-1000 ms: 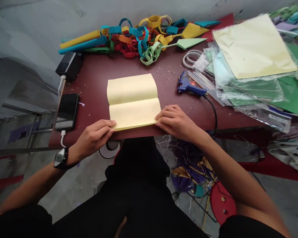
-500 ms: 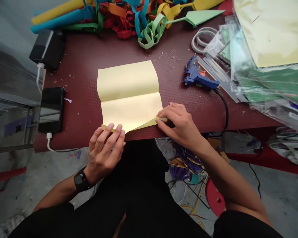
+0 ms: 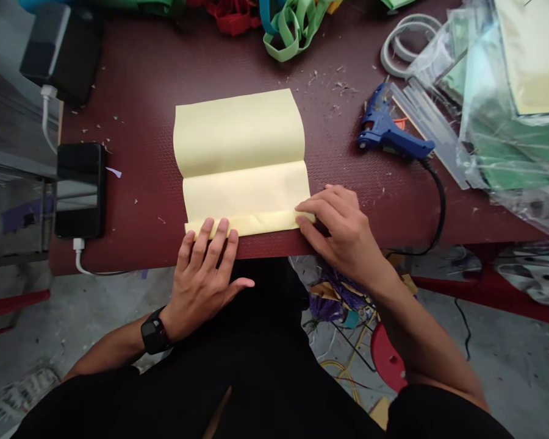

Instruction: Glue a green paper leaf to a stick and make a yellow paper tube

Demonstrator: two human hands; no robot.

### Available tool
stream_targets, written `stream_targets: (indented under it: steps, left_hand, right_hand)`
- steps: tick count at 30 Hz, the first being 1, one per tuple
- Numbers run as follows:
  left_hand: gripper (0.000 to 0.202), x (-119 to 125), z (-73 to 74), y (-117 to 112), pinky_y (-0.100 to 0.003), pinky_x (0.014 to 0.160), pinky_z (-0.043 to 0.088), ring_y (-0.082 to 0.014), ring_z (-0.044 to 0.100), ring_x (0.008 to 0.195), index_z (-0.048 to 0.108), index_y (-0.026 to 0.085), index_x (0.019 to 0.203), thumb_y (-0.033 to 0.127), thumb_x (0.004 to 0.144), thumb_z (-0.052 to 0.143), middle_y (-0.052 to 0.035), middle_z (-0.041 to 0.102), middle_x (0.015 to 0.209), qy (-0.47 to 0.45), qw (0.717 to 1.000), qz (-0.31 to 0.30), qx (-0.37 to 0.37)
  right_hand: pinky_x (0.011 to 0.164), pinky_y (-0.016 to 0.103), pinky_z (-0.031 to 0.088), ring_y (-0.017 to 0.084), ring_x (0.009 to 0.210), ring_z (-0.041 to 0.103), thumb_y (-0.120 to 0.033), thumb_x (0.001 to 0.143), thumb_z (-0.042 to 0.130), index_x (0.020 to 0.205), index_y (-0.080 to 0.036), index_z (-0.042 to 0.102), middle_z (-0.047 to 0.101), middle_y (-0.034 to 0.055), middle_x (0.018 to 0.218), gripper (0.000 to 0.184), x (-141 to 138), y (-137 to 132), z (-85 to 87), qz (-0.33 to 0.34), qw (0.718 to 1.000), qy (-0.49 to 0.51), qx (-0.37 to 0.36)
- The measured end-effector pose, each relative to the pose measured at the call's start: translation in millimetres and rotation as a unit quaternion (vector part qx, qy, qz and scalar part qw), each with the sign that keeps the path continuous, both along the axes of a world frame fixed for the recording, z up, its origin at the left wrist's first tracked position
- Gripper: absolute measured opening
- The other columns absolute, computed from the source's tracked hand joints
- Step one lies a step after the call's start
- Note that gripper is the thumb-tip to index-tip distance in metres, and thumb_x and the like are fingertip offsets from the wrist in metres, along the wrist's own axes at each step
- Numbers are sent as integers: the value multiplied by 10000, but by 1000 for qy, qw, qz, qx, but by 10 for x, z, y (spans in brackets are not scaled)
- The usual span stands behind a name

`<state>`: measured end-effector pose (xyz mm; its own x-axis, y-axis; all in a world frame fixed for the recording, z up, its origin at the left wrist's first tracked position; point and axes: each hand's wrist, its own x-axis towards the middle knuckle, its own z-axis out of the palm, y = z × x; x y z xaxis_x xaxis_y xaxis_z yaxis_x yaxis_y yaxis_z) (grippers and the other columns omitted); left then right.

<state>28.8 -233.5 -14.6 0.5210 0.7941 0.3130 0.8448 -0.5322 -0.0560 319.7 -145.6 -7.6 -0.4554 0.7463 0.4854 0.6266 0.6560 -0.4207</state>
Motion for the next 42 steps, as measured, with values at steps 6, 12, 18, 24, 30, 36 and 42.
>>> stream_targets:
  steps: [6,12,18,24,30,36,42]
  left_hand:
    - [956,40,24,-21,-539,1272,428,-457,624,1501,575,2,1595,793,1087,405,-307,596,1620,9,1000,2,-2]
    - [940,68,26,-34,-570,1253,459,-486,614,1504,574,11,1597,786,1074,473,-313,582,1629,12,1000,12,-2]
    - [901,75,-30,-38,-576,1228,494,-497,615,1502,563,22,1603,749,1071,548,-319,567,1637,6,1000,19,9]
    - [850,75,-76,-41,-611,1276,462,-504,515,1587,488,67,1679,621,1064,682,-317,450,1713,-34,999,20,-28]
    - [732,80,-75,-33,-612,1249,486,-512,543,1562,525,55,1651,492,1087,689,-319,481,1694,-45,999,18,-20]
    - [639,94,-79,-24,-591,1223,505,-499,605,1511,582,35,1603,430,1106,655,-307,548,1654,-42,999,24,8]
    - [733,84,-61,-28,-600,1224,506,-507,591,1521,561,33,1618,541,1099,657,-322,526,1666,-33,999,19,-4]
  right_hand:
    - [1113,564,579,239,960,656,-83,986,747,1090,-244,734,711,57,1002,192,24,-15,-14,2,1000,-25,7]
    - [1136,596,571,243,960,623,-91,999,736,1090,-222,748,685,59,969,159,3,-56,-50,-15,999,-34,31]
    - [1212,713,471,311,1091,629,-176,1040,689,1195,-299,764,691,91,1115,212,-95,-249,7,-123,987,-97,41]
    - [1258,690,387,336,1146,583,-378,1004,813,1472,-351,684,720,96,1219,486,-494,-645,43,-87,978,-156,110]
    - [1175,633,400,326,1096,533,-472,1069,705,1479,-290,725,710,113,1134,449,-718,-734,-29,-85,977,-188,55]
    - [1005,562,415,324,1037,516,-508,1090,666,1481,-268,734,666,127,1076,464,-779,-698,-8,-93,970,-211,73]
    - [944,543,382,328,1018,520,-513,1083,675,1442,-309,762,641,114,1052,422,-781,-681,-35,-124,970,-204,40]
